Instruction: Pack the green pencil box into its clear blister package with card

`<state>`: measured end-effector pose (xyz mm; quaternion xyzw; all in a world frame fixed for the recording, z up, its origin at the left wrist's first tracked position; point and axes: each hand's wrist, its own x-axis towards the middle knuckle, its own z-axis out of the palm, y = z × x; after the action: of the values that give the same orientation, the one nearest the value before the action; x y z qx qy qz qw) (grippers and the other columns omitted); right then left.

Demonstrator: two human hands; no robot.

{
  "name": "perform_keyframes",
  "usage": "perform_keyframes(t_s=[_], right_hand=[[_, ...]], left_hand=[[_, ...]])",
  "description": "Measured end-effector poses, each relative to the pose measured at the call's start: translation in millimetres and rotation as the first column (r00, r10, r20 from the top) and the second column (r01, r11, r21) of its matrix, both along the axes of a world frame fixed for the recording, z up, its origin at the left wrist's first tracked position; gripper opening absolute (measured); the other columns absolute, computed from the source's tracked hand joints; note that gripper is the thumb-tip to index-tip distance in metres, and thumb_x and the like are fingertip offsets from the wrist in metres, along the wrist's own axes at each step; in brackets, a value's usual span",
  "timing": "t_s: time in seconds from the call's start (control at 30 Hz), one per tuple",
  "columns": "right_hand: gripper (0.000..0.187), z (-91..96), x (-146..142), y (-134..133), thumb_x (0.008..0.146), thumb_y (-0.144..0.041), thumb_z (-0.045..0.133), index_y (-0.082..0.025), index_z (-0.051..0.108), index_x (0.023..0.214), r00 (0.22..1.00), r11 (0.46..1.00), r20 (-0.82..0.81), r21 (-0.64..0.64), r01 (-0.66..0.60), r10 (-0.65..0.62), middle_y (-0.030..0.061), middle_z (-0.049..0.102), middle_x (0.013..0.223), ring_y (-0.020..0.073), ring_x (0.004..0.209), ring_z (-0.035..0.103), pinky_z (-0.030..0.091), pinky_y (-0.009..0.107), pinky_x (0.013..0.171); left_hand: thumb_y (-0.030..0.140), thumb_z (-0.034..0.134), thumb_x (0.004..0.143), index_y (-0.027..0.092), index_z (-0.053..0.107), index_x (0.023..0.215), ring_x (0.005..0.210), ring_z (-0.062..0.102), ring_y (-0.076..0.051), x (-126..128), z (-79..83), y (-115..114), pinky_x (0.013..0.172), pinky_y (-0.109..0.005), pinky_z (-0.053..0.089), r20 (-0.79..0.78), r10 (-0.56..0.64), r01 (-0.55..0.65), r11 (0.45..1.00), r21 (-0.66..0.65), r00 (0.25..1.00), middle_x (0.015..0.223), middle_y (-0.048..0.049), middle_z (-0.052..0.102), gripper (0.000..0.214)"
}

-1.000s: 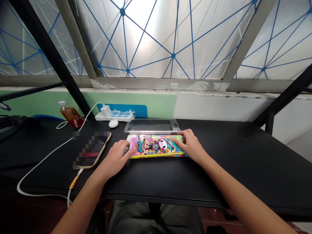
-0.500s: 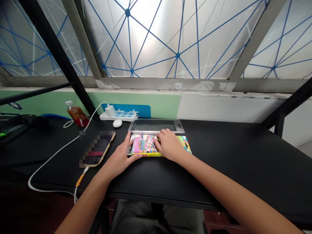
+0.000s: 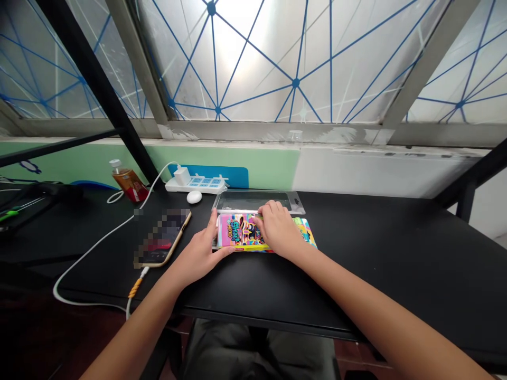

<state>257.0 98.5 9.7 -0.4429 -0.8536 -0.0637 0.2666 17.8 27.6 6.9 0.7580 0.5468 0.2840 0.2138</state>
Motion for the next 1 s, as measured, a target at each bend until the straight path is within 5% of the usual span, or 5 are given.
perform_keyframes(t_s=[0.2,0.4,0.53,0.7,1.0], right_hand=[[0.017,11.5,4,-21,0.100,-0.034,0.046,-0.022,0.058,0.102,0.993,0.989,-0.118,0.145,-0.015,0.032,0.0132,0.063,0.104,0.0292,0.101,0.057,0.043,0.048,0.092],[0.008,27.1,42,-84,0.093,-0.035,0.062,-0.028,0.062,0.096,0.943,0.941,0.021,0.055,-0.333,0.333,0.0055,0.071,0.105,0.0241,0.096,0.065,0.040,0.049,0.104],[0.047,13.5,85,-91,0.078,-0.054,0.075,-0.032,0.063,0.118,0.965,0.960,-0.030,-0.100,-0.263,0.261,0.0094,0.062,0.133,0.0347,0.120,0.058,0.045,0.053,0.103],[0.107,-10.8,125,-60,0.072,-0.062,0.076,-0.030,0.021,0.158,0.992,0.913,-0.101,-0.393,-0.112,0.078,0.0123,0.023,0.165,0.0383,0.147,0.029,0.037,0.056,0.114],[0.048,-19.8,115,-48,0.095,-0.056,0.052,-0.028,0.050,0.134,0.847,0.859,-0.503,-0.498,-0.120,-0.173,0.0108,0.056,0.145,0.0305,0.124,0.060,0.052,0.048,0.101]], left_hand=[[0.058,0.018,0.103,0.027,0.056,0.139,0.139,0.045,-0.026,-3,0.5,-1,0.118,-0.048,0.029,0.075,0.004,0.001,0.998,-0.055,0.997,0.144,-0.0073,0.056,0.062],[0.063,0.025,0.101,0.029,0.050,0.145,0.148,0.031,-0.029,-4,1.9,-1,0.122,-0.055,0.017,0.084,0.038,-0.025,0.987,-0.157,0.996,0.155,-0.0046,0.045,0.062],[0.067,0.051,0.091,0.028,0.032,0.157,0.151,0.022,-0.035,-6,0.7,-3,0.121,-0.056,0.020,-0.016,-0.005,0.003,0.989,-0.145,1.000,0.161,-0.0075,0.033,0.079],[0.070,0.042,0.093,0.031,0.017,0.160,0.153,0.013,-0.034,-5,-0.6,-4,0.123,-0.054,0.015,-0.054,0.014,-0.024,0.981,-0.192,0.998,0.164,-0.0034,0.024,0.082],[0.062,0.000,0.100,0.028,0.013,0.161,0.152,0.022,-0.020,-7,-1.7,-2,0.125,-0.045,0.014,0.198,0.003,0.031,0.986,-0.166,0.980,0.162,-0.0027,0.030,0.071]])
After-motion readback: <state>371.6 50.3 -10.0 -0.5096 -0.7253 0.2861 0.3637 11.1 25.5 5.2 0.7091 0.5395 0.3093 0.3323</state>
